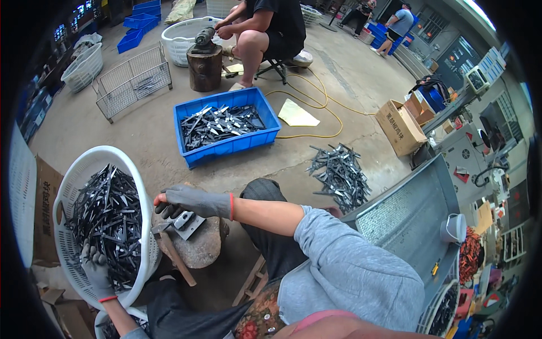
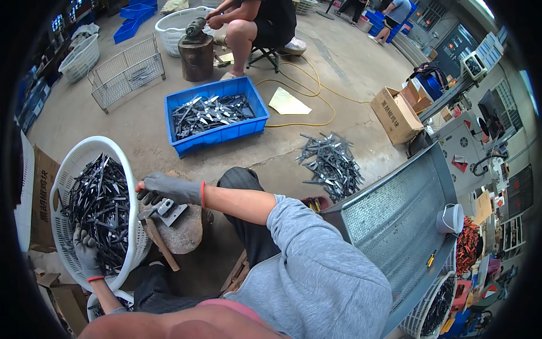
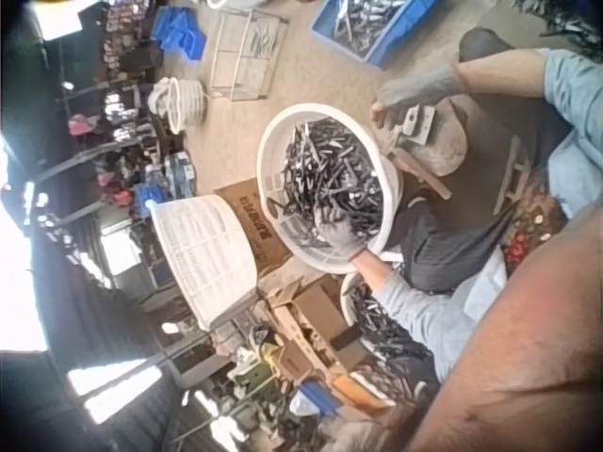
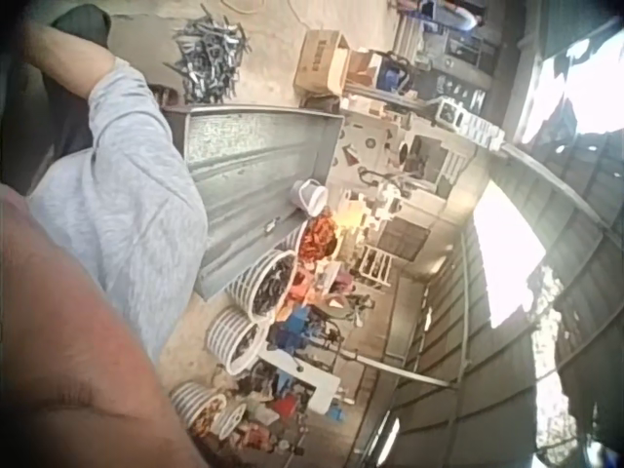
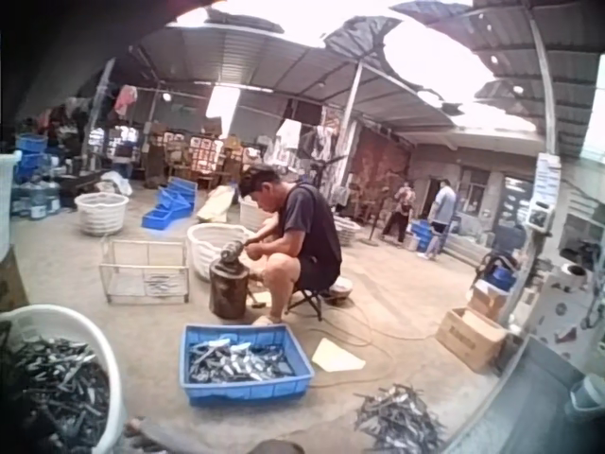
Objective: Process small metal components using handheld pliers at an industrial workbench.
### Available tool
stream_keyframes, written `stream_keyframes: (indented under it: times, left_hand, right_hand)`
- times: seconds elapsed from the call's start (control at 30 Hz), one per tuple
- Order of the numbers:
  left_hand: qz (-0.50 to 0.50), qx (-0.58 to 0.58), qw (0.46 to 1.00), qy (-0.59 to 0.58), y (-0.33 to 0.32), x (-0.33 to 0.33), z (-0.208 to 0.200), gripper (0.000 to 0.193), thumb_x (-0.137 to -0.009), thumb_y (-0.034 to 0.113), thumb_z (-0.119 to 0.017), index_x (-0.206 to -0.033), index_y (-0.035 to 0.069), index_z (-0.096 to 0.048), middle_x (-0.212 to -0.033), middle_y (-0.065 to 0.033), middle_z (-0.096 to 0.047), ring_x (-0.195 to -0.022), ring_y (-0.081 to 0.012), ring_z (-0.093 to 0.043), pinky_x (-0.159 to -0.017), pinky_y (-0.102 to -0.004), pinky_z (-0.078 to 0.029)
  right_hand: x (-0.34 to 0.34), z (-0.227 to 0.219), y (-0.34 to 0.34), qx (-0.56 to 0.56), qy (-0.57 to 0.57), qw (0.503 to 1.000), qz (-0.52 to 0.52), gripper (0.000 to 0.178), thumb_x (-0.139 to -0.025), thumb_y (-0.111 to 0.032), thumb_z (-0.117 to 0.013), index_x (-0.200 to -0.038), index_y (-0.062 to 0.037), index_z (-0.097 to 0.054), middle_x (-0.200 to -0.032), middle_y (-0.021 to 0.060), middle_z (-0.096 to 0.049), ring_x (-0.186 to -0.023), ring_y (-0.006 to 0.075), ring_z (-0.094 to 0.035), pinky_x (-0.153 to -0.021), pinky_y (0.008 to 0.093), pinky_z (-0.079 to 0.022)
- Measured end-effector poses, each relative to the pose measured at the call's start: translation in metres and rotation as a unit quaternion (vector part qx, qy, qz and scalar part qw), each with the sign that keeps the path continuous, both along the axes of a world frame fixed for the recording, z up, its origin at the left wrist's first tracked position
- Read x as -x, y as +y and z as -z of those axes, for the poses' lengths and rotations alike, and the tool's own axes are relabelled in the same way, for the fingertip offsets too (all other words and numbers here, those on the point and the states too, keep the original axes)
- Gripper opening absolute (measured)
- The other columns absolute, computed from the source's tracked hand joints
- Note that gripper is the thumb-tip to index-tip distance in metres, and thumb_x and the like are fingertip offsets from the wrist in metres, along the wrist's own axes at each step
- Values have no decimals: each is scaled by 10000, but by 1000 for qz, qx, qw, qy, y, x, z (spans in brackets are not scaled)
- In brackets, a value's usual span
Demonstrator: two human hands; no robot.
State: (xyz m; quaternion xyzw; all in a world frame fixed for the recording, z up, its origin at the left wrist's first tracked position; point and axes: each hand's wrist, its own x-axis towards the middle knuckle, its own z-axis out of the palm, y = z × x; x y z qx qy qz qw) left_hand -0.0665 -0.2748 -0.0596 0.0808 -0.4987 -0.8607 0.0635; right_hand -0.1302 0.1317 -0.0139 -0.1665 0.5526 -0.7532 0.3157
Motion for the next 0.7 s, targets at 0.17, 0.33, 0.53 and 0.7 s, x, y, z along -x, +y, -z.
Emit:
stream_keyframes:
  times: [0.17, 0.33, 0.53, 0.7]
  left_hand:
    - [67, 33, 996, -53, 153, -33, -101, 220, -887, 156, -482, -1088, 69, -473, -692, 50, -420, -521, -9, -339, -469, -128, -291]
    - [124, 160, 977, -69, 229, -51, -133, 148, -855, 70, -455, -986, 20, -505, -636, -5, -498, -421, -35, -417, -402, -145, -351]
    - [88, 190, 977, -24, 261, -60, -93, 494, -856, 36, -439, -1336, 31, -323, -729, -14, -555, -464, -16, -431, -412, -132, -335]
    - [118, 237, 961, -85, 270, -62, -65, 355, -939, 314, -390, -996, -5, -534, -604, -32, -503, -455, -74, -462, -434, -186, -380]
  right_hand:
    - [2, 8, -1, 29, -154, 985, 67, 484, -865, -525, -446, -1047, -76, -465, -897, 35, -548, -770, 144, -549, -641, 286, -459]
    - [-11, -3, 7, 164, -205, 959, -106, 522, -852, -504, -496, -1055, -24, -478, -997, 114, -563, -816, 159, -587, -713, 295, -497]
    - [-14, -2, 15, 166, -129, 977, -28, 355, -907, -330, -479, -1060, -15, -539, -914, 100, -609, -778, 165, -610, -671, 290, -509]
    - [-16, -3, 9, 113, 1, 988, 109, 312, -920, -270, -472, -1070, -6, -540, -910, 54, -608, -778, 115, -591, -698, 239, -488]
